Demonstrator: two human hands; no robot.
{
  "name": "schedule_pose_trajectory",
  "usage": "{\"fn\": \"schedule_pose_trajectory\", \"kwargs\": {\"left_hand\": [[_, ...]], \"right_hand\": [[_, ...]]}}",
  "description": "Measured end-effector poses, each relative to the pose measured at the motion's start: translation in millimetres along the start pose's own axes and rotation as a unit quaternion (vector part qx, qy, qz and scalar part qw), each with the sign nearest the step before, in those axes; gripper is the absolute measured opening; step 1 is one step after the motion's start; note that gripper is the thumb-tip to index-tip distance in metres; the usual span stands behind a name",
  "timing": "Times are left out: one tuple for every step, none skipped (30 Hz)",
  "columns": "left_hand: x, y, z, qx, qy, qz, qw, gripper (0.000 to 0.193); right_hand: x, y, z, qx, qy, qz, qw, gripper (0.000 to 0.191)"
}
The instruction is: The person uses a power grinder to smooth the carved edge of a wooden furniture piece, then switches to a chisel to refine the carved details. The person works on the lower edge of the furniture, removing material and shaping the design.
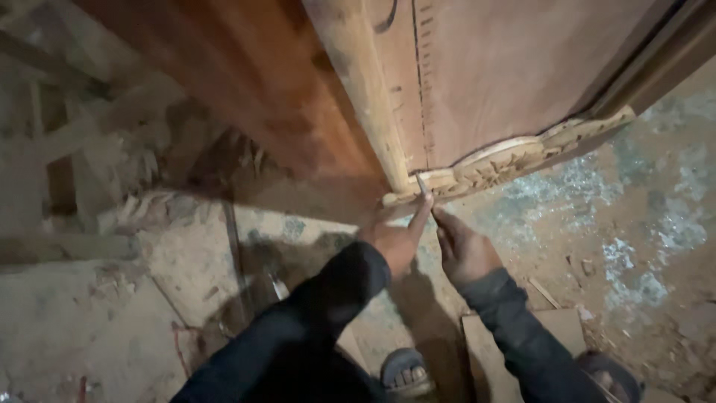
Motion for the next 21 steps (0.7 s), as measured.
{"fn": "schedule_pose_trajectory", "kwargs": {"left_hand": [[0, 0, 2, 0.007, -0.014, 0.004, 1.000, 0.110], [-1, -1, 2, 0.025, -0.026, 0.000, 0.999, 0.110], [0, -4, 1, 0.045, -0.037, -0.009, 0.998, 0.110], [-2, -2, 1, 0.049, -0.033, 0.027, 0.998, 0.112], [-6, 4, 0, 0.045, -0.031, 0.071, 0.996, 0.114], [-10, 9, 0, 0.040, -0.027, 0.122, 0.991, 0.115], [-11, 6, -2, 0.038, -0.016, 0.112, 0.993, 0.117], [-10, 3, -4, 0.036, -0.006, 0.099, 0.994, 0.118], [-10, 0, -6, 0.033, 0.003, 0.084, 0.996, 0.119], [-9, 0, -6, 0.020, -0.008, 0.083, 0.996, 0.113], [-8, -1, -5, 0.014, -0.017, 0.077, 0.997, 0.108], [-7, -3, -5, 0.017, -0.025, 0.061, 0.998, 0.102], [-6, -2, -5, 0.027, -0.030, 0.070, 0.997, 0.101], [-6, 1, -4, 0.033, -0.036, 0.086, 0.995, 0.100], [-7, 5, -3, 0.035, -0.042, 0.111, 0.992, 0.098], [-6, 3, -3, 0.035, -0.036, 0.104, 0.993, 0.101], [-7, 1, -4, 0.034, -0.030, 0.095, 0.994, 0.104], [-6, -2, -3, 0.034, -0.025, 0.084, 0.996, 0.108], [-6, -6, -3, 0.023, -0.020, 0.066, 0.997, 0.107], [-5, -9, -5, 0.013, -0.015, 0.046, 0.999, 0.107], [-4, -14, -5, 0.011, -0.008, 0.018, 1.000, 0.107]], "right_hand": [[0, 2, 0, -0.002, -0.005, 0.009, 1.000, 0.037], [0, 2, 1, -0.001, -0.018, 0.007, 1.000, 0.038], [1, 1, 2, -0.002, -0.035, 0.001, 0.999, 0.039], [0, 2, -1, -0.006, -0.015, 0.003, 1.000, 0.039], [-2, 3, -5, -0.009, 0.014, 0.012, 1.000, 0.040], [-6, 4, -11, -0.012, 0.048, 0.025, 0.998, 0.040], [-8, 3, -11, -0.008, 0.043, 0.023, 0.999, 0.039], [-7, 1, -11, -0.005, 0.034, 0.020, 0.999, 0.039], [-7, 0, -11, -0.002, 0.024, 0.019, 1.000, 0.038], [-9, -1, -10, 0.001, 0.009, 0.023, 1.000, 0.038], [-9, -1, -8, 0.006, -0.012, 0.019, 1.000, 0.039], [-9, -2, -5, 0.011, -0.041, 0.006, 0.999, 0.040], [-8, -2, -7, 0.012, -0.033, 0.004, 0.999, 0.040], [-7, -1, -9, 0.015, -0.019, 0.007, 1.000, 0.041], [-7, 2, -12, 0.021, 0.004, 0.014, 1.000, 0.041], [-7, 1, -9, 0.019, -0.009, 0.006, 1.000, 0.040], [-6, 1, -6, 0.015, -0.025, -0.003, 1.000, 0.039], [-4, 0, -3, 0.012, -0.042, -0.012, 0.999, 0.038], [-4, 1, -3, 0.021, -0.036, -0.007, 0.999, 0.038], [-3, 0, -3, 0.028, -0.032, -0.003, 0.999, 0.037], [-1, -1, -2, 0.037, -0.036, -0.009, 0.999, 0.037]]}}
Point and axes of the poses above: each hand's wrist, its own x-axis towards the middle knuckle, its own y-axis out of the palm, z = x × y, the point moved 7 cm from there along x, towards the middle knuckle, and after that the axes turned 1 degree about -x, right-handed, at the moved point
